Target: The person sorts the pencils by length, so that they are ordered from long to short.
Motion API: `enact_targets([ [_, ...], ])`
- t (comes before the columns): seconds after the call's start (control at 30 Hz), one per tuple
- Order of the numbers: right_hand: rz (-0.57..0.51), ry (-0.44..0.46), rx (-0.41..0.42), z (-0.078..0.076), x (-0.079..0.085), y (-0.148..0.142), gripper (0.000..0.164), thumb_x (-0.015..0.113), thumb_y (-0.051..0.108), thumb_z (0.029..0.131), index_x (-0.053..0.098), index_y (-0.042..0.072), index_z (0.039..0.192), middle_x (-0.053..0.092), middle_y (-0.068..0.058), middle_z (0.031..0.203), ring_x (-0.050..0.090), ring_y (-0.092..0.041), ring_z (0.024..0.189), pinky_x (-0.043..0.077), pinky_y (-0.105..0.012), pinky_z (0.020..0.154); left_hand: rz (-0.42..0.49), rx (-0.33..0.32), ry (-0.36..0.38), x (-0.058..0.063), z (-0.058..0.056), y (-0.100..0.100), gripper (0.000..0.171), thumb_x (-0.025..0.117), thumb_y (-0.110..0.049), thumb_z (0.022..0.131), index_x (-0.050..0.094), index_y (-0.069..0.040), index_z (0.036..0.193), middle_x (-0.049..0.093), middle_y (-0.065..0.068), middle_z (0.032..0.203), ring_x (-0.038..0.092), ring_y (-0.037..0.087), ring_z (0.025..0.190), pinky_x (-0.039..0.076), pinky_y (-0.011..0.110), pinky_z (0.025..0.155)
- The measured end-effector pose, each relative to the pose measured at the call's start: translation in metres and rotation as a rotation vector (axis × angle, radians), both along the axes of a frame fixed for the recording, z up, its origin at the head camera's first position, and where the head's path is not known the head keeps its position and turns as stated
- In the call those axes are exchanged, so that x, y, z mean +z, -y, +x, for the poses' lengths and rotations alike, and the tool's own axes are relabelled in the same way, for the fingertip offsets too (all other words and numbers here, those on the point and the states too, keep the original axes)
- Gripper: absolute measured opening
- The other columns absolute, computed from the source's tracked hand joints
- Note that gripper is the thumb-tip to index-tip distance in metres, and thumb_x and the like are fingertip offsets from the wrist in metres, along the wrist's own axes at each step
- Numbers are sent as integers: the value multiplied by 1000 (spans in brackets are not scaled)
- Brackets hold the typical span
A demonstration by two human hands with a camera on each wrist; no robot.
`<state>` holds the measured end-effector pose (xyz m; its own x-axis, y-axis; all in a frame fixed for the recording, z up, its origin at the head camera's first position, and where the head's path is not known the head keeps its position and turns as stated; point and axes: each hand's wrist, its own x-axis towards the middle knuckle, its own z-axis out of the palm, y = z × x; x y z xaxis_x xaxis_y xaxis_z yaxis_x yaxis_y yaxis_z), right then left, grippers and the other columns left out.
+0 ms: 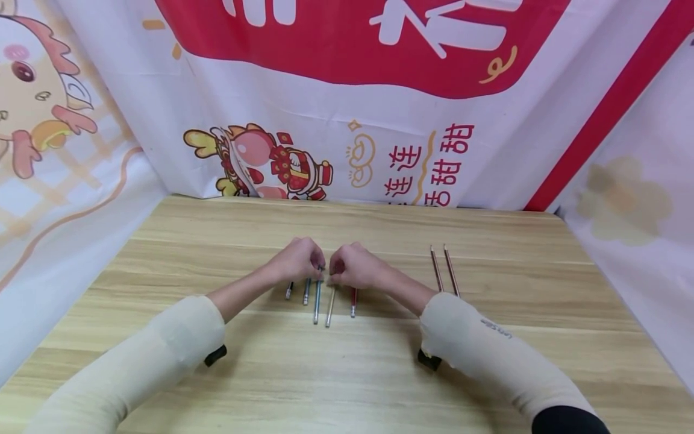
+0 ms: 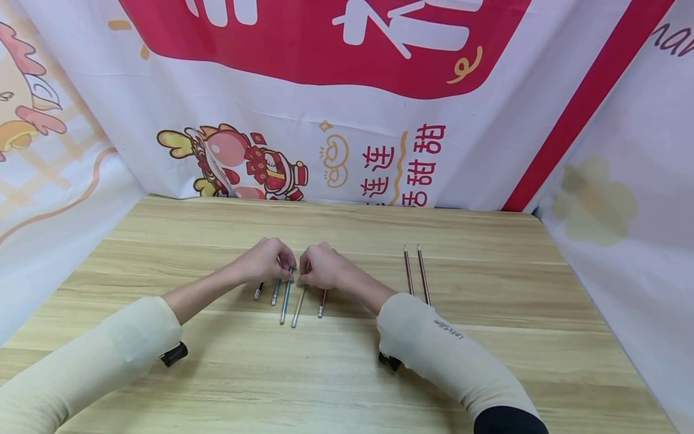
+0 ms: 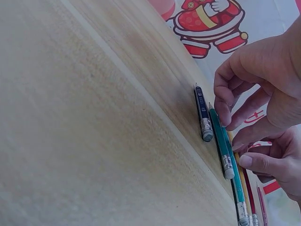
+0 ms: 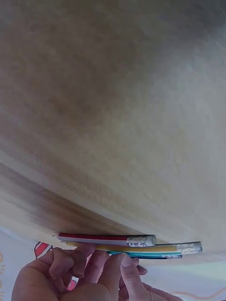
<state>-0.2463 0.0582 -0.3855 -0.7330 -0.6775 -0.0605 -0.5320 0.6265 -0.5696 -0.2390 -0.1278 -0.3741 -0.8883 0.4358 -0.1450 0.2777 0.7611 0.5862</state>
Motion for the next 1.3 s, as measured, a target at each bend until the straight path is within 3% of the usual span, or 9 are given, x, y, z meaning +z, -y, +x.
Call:
enact_targets([
  [0.3,22,-47,-78,3,-2,2,22,88,21,84,71,8,82,65,3,71,57,-11,67,46,-22,62,-13,-4,-13,-2,0,-4,16,86,-2,79,76,0,92,70,6,79,61,17,72,50,27,68],
  [0.6,22,24,-153,6,2,5,14,82,4,84,68,7,84,66,-2,73,60,-14,64,50,-22,57,-36,5,3,-1,0,-5,22,90,-7,77,76,-1,94,72,6,85,64,17,76,52,28,71],
  [0.87,71,71,-198,6,5,8,14,73,-3,81,65,8,83,65,-3,74,59,-13,59,48,-22,53,-41,19,37,1,0,-7,23,89,-5,77,73,0,93,69,6,81,61,16,70,48,26,64],
  [1.13,8,145,-220,6,8,3,13,75,2,85,65,9,87,62,-2,67,54,-11,54,43,-21,49,-66,36,24,0,-1,-9,23,89,-4,76,73,-1,93,69,7,85,59,17,70,47,27,65],
  [1.3,-49,127,-223,9,11,-4,11,75,2,85,67,9,89,63,-2,68,52,-10,54,41,-20,50,-72,45,19,-1,0,-11,21,87,-2,76,73,-2,92,69,8,88,57,17,70,47,28,66],
])
